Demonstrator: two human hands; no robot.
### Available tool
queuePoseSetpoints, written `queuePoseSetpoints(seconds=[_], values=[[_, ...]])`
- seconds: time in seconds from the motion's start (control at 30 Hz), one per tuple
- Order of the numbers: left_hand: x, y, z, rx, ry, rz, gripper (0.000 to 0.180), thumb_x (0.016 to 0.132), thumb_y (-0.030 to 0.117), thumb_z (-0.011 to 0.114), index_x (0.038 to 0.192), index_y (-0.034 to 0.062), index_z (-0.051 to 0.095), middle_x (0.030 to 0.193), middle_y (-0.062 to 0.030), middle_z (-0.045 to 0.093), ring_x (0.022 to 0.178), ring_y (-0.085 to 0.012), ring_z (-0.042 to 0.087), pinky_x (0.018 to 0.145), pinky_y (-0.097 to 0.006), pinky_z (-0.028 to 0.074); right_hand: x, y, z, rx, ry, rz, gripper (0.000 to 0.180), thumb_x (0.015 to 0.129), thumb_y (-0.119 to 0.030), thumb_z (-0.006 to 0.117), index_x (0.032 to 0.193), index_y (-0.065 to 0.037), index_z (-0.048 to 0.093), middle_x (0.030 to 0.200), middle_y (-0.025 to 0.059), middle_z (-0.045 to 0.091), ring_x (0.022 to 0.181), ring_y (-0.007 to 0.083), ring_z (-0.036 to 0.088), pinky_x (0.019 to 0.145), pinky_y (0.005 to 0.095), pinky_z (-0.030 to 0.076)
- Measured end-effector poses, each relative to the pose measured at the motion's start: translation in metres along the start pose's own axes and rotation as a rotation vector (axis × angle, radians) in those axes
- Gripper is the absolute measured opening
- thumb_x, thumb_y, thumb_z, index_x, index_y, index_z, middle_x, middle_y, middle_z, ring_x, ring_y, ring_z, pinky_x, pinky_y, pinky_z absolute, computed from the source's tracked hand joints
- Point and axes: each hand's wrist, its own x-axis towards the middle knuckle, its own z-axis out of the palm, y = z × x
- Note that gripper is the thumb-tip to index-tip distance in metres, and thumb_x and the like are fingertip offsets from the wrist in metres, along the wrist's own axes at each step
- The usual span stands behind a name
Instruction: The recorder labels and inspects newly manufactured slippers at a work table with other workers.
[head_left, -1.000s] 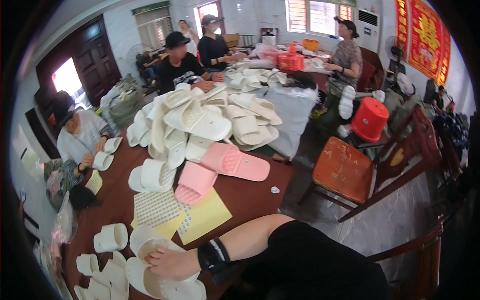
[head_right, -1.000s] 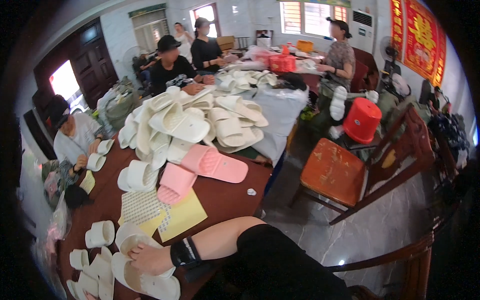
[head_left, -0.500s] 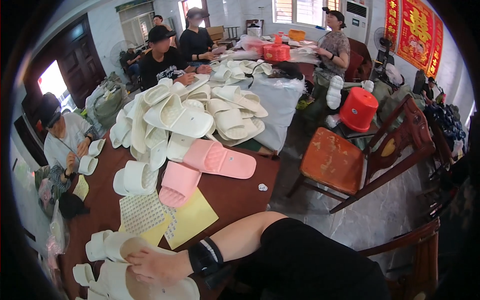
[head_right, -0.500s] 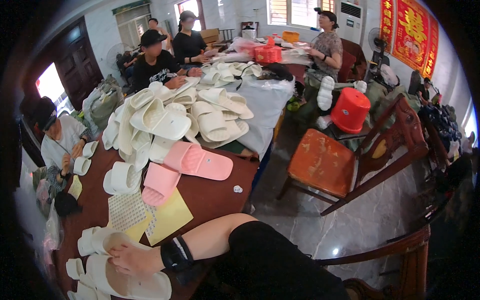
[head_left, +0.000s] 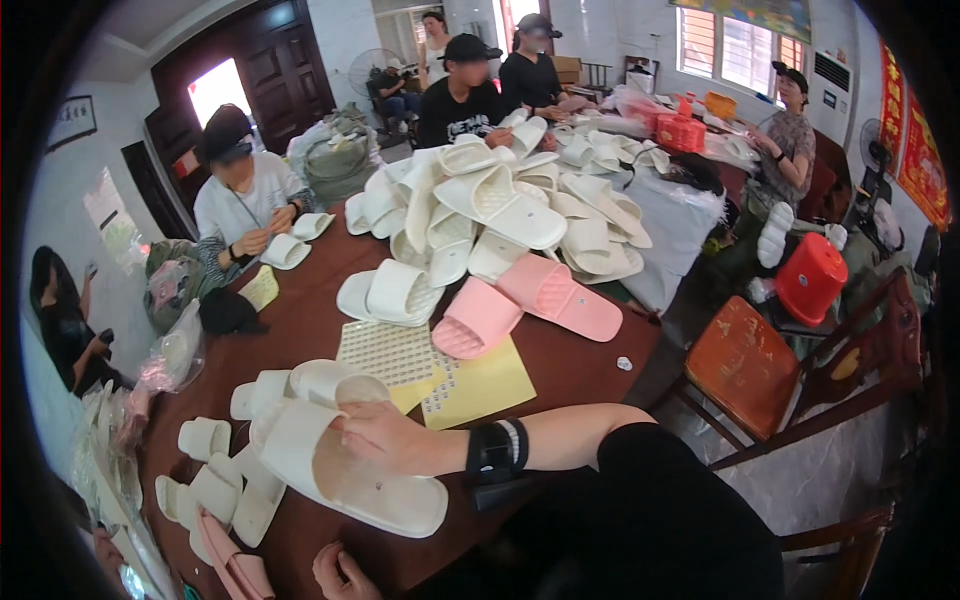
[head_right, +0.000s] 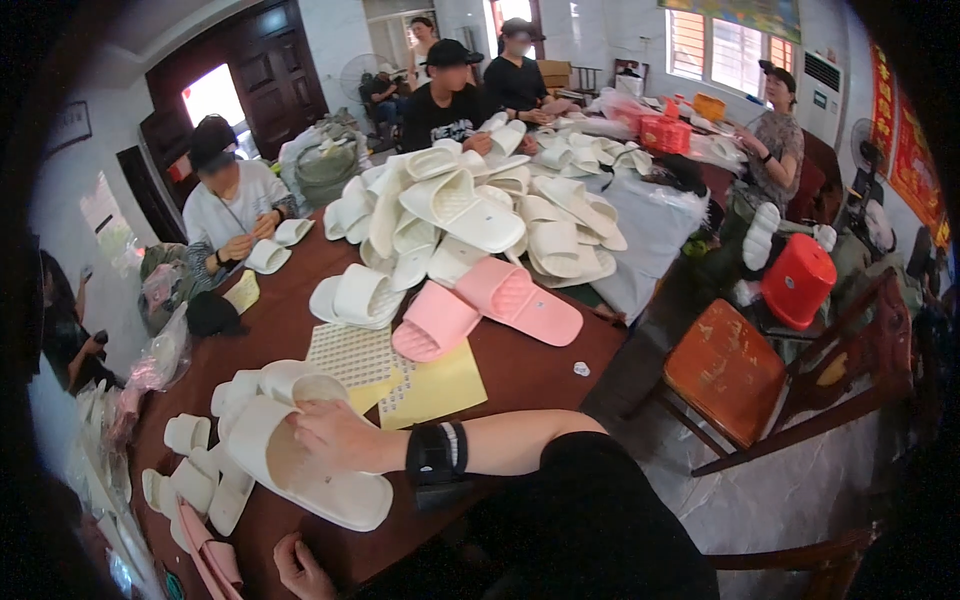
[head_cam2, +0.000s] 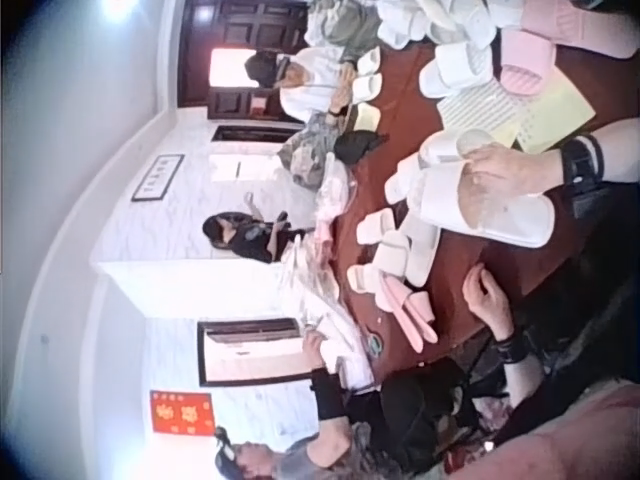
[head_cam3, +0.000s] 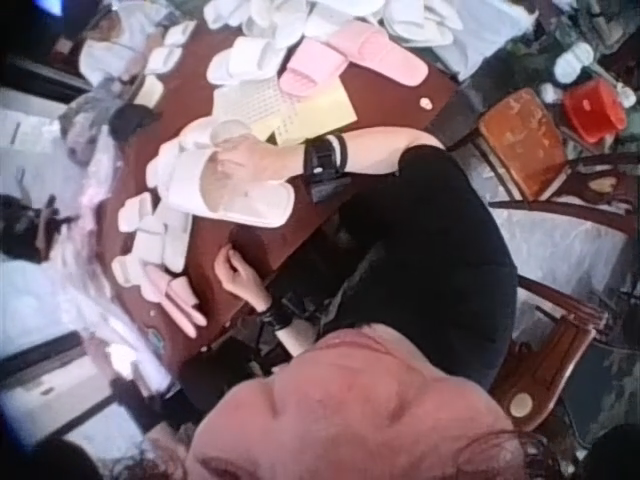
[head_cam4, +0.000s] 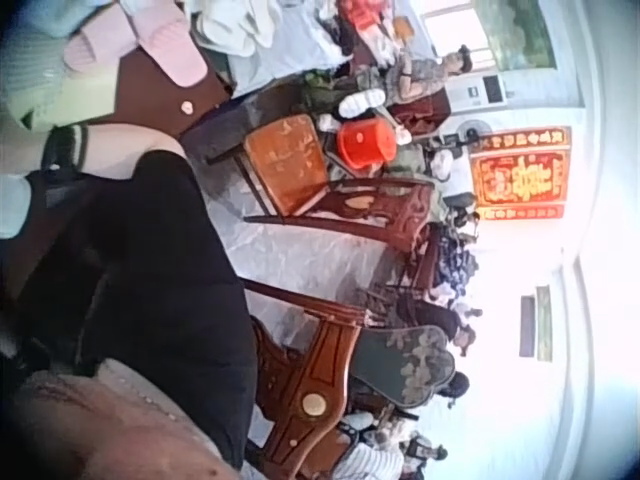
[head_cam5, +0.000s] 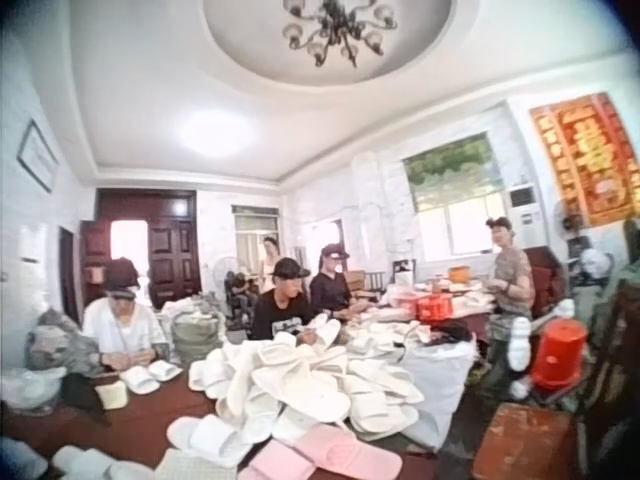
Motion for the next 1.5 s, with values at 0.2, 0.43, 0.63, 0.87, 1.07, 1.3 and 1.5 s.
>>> queuePoseSetpoints(seconds=[0.2, 0.43, 0.63, 0.87, 1.07, 1.3, 1.5], values=[[0.000, 0.000, -0.001, -0.019, 0.005, 0.029, 0.011, 0.090, 0.006, 0.061, 0.094, -0.0024, 0.067, 0.093, -0.0157, 0.068, 0.085, -0.0297, 0.064, 0.081, -0.038, 0.050, 0.017, -0.026, -0.022, 0.113, 0.116, -0.062, 0.029, 0.092, -0.017, 0.047, 0.110, 0.004, 0.057, 0.102, 0.0228, 0.057, 0.099, 0.0398, 0.054, 0.089, 0.0470, 0.039], [-0.001, 0.003, -0.001, -0.036, 0.010, 0.024, 0.012, 0.091, 0.006, 0.060, 0.094, -0.0024, 0.067, 0.093, -0.0156, 0.068, 0.085, -0.0294, 0.063, 0.081, -0.037, 0.050, 0.042, -0.027, -0.094, -0.018, 0.171, -0.270, 0.023, 0.093, -0.014, 0.046, 0.106, 0.003, 0.055, 0.096, 0.0212, 0.056, 0.089, 0.0392, 0.055, 0.079, 0.0469, 0.045], [-0.001, 0.001, -0.001, -0.002, 0.031, 0.028, 0.011, 0.090, 0.007, 0.060, 0.093, -0.0018, 0.067, 0.092, -0.0158, 0.068, 0.085, -0.0308, 0.063, 0.081, -0.038, 0.050, 0.061, 0.009, -0.171, -0.481, 0.288, -0.229, 0.017, 0.091, -0.010, 0.047, 0.101, 0.002, 0.055, 0.095, 0.0208, 0.056, 0.093, 0.0379, 0.055, 0.086, 0.0460, 0.042], [0.001, 0.001, -0.002, 0.044, 0.035, 0.035, 0.010, 0.088, 0.006, 0.061, 0.092, -0.0009, 0.067, 0.090, -0.0163, 0.067, 0.085, -0.0328, 0.063, 0.081, -0.039, 0.049, 0.046, 0.090, -0.233, -1.230, 0.018, 0.057, 0.024, 0.082, -0.017, 0.057, 0.102, -0.004, 0.061, 0.126, 0.0158, 0.049, 0.122, 0.0329, 0.042, 0.088, 0.0517, 0.035], [0.002, 0.001, -0.002, 0.049, 0.002, 0.029, 0.008, 0.086, 0.003, 0.062, 0.091, -0.0005, 0.067, 0.090, -0.0166, 0.067, 0.086, -0.0333, 0.063, 0.081, -0.039, 0.049, 0.024, 0.143, -0.240, -1.432, 0.114, 0.038, 0.033, 0.084, -0.025, 0.057, 0.112, -0.007, 0.060, 0.136, 0.0115, 0.046, 0.126, 0.0308, 0.042, 0.101, 0.0595, 0.028], [0.003, 0.004, 0.000, 0.081, -0.013, 0.020, 0.009, 0.087, 0.002, 0.061, 0.093, -0.0006, 0.067, 0.091, -0.0160, 0.067, 0.086, -0.0325, 0.063, 0.082, -0.039, 0.049, 0.031, 0.161, -0.251, -1.319, 0.038, 0.121, 0.035, 0.086, -0.019, 0.054, 0.120, -0.016, 0.060, 0.131, 0.0059, 0.050, 0.127, 0.0247, 0.043, 0.102, 0.0576, 0.029], [0.005, 0.007, 0.001, 0.077, -0.023, 0.033, 0.009, 0.087, 0.001, 0.061, 0.094, -0.0010, 0.067, 0.092, -0.0158, 0.067, 0.087, -0.0316, 0.063, 0.082, -0.038, 0.049, 0.039, 0.173, -0.267, -1.308, -0.016, 0.169, 0.035, 0.089, -0.019, 0.050, 0.124, -0.022, 0.057, 0.129, 0.0078, 0.050, 0.122, 0.0252, 0.047, 0.099, 0.0613, 0.030]])
